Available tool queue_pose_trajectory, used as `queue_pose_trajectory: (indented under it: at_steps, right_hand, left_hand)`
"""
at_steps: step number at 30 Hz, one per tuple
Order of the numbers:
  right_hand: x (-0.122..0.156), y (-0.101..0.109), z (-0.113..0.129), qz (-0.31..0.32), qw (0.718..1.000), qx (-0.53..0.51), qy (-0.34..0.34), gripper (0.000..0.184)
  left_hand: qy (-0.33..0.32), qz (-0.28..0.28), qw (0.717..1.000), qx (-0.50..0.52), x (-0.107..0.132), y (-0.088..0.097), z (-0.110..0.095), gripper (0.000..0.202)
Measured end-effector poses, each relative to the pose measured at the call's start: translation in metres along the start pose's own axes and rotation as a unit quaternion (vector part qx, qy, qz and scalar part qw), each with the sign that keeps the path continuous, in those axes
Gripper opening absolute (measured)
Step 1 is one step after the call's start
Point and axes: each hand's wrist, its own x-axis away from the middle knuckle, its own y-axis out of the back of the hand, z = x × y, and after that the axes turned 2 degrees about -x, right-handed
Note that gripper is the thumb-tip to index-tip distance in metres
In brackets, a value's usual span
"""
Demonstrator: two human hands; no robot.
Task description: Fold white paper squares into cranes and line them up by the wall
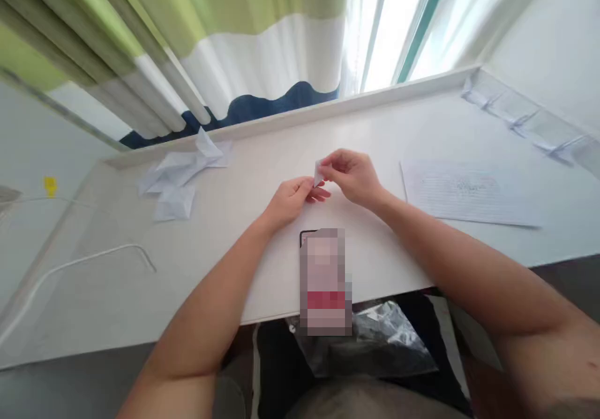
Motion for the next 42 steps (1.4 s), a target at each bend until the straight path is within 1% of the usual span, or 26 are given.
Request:
queue_pose_trajectory:
  at_steps: [5,8,12,16,18,20,24,27,29,34,39,42]
  right_hand:
    - [0.000,0.004,0.001,0.053,0.998,0.030,-0.006,0.028]
    - [0.000,0.006,0.003,0.067,0.996,0.054,-0.001,0.026]
    - [0.000,0.006,0.004,0.055,0.995,0.077,0.012,0.023]
    - [0.001,0.002,0.004,0.044,0.997,0.063,0.013,0.023]
    - [0.002,0.001,0.005,0.035,0.997,0.070,0.016,0.023]
    - [0.002,0.001,0.007,0.029,0.995,0.097,0.024,0.022]
    - [0.003,0.002,0.010,0.034,0.990,0.134,0.038,0.025]
    - [0.002,0.002,0.011,0.033,0.990,0.134,0.039,0.027]
    - [0.002,0.002,0.012,0.028,0.990,0.132,0.033,0.024]
    - [0.002,0.000,0.013,0.011,0.993,0.113,0.015,0.018]
    - [0.004,-0.005,0.012,-0.009,0.999,0.047,-0.013,0.020]
    - [0.003,-0.006,0.012,-0.012,0.999,0.028,-0.017,0.020]
  left_hand:
    - [-0.003,0.025,1.000,-0.011,0.002,0.003,-0.003,0.055]
    - [-0.005,0.026,1.000,-0.012,0.002,0.004,-0.003,0.049]
    - [0.009,-0.003,1.000,-0.017,0.001,-0.001,-0.004,0.041]
    - [0.022,-0.044,0.998,-0.025,-0.001,-0.007,-0.004,0.035]
    - [0.019,-0.062,0.997,-0.031,-0.001,-0.009,-0.003,0.034]
    - [0.013,-0.073,0.997,-0.038,-0.002,-0.009,-0.002,0.033]
    - [-0.003,-0.085,0.993,-0.083,-0.001,-0.008,-0.001,0.032]
    - [-0.016,-0.090,0.988,-0.123,0.000,-0.007,-0.003,0.031]
    - [-0.015,-0.090,0.987,-0.131,0.001,-0.007,-0.005,0.031]
    - [-0.011,-0.091,0.989,-0.117,0.001,-0.009,-0.008,0.036]
    - [-0.021,-0.096,0.988,-0.116,0.001,-0.009,-0.007,0.036]
    - [-0.020,-0.096,0.991,-0.088,0.000,-0.009,-0.005,0.033]
